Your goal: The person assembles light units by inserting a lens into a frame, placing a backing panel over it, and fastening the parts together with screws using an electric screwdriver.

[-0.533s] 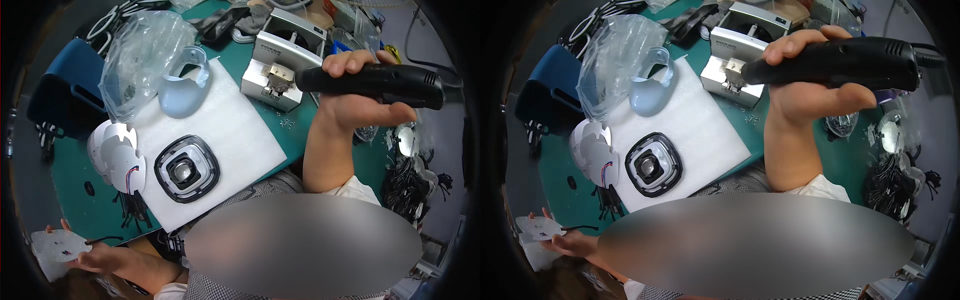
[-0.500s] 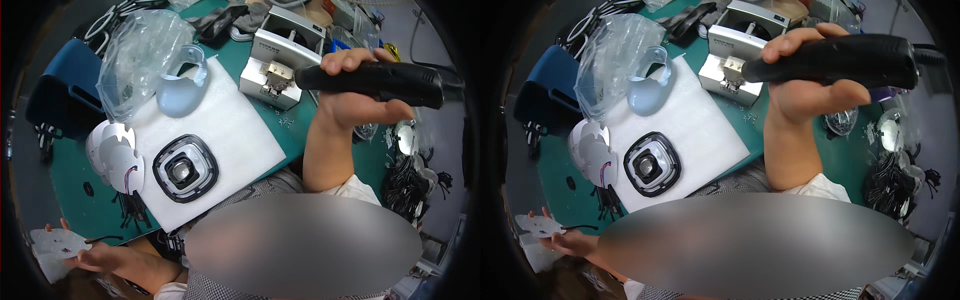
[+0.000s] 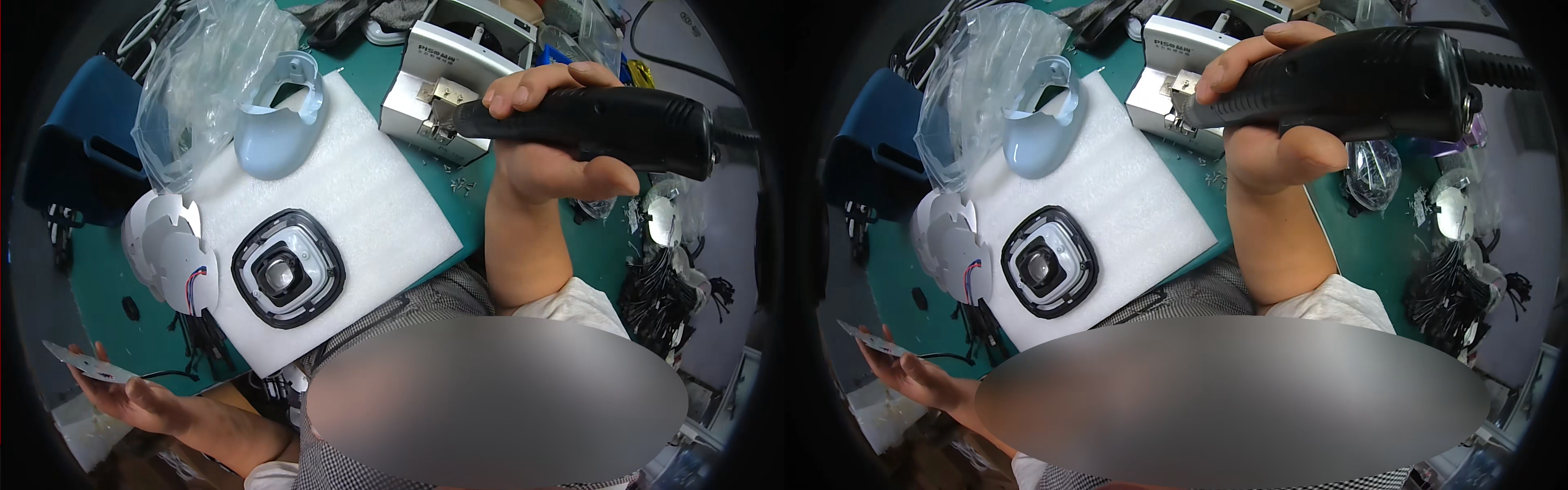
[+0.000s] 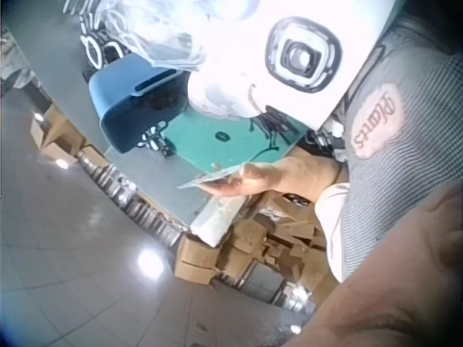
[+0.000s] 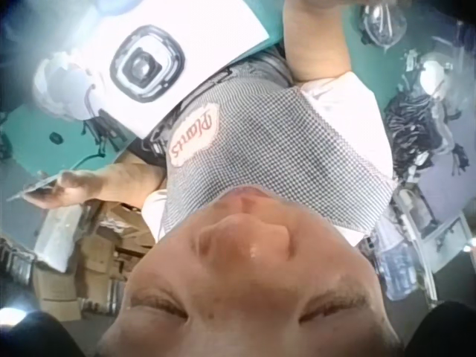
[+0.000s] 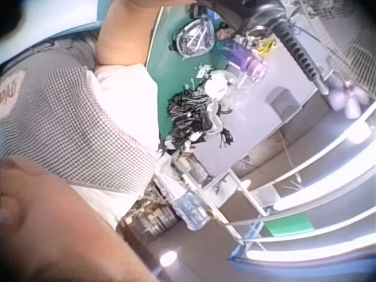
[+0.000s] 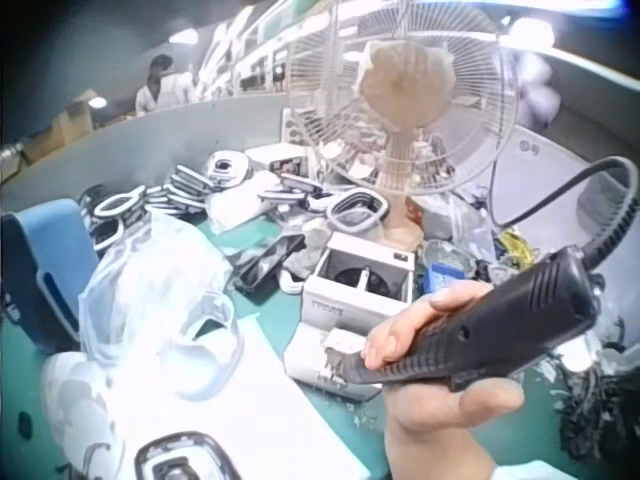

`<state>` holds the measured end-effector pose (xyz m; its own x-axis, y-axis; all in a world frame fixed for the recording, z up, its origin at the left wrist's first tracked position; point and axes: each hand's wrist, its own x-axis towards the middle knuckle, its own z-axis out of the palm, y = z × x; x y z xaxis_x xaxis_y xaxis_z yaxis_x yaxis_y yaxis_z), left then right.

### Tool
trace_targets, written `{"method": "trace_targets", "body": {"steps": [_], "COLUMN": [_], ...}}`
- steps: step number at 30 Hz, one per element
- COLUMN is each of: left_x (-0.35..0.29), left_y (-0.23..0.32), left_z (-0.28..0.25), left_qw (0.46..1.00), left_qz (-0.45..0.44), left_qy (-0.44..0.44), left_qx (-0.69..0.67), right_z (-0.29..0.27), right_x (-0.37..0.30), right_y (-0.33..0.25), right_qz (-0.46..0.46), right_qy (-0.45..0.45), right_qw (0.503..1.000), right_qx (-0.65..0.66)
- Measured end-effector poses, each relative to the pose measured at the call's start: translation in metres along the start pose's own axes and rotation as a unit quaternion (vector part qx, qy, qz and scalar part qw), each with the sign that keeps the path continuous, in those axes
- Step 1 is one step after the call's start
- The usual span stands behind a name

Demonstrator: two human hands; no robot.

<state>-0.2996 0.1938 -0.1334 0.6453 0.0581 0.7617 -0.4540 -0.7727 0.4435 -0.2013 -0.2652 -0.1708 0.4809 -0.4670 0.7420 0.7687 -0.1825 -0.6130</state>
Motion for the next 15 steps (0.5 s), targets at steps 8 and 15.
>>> {"method": "trace_targets", "body": {"steps": [8,15], "left_x": [-0.001,-0.005], "left_y": [0.003,0.002], "left_z": [0.01,0.012], "left_qw": [0.996,0.997], "left_qz": [-0.012,-0.021], "left_qy": [0.023,-0.001], "left_qx": [0.081,0.073], "right_z": [-0.002,0.01], "right_x": [0.002,-0.004], "right_y": [0.012,0.007], "right_qz": [-0.114,-0.112], "right_qy": [-0.107,-0.078], "right_qw": [0.983,0.99], "right_qx": [0.092,0.02]}}
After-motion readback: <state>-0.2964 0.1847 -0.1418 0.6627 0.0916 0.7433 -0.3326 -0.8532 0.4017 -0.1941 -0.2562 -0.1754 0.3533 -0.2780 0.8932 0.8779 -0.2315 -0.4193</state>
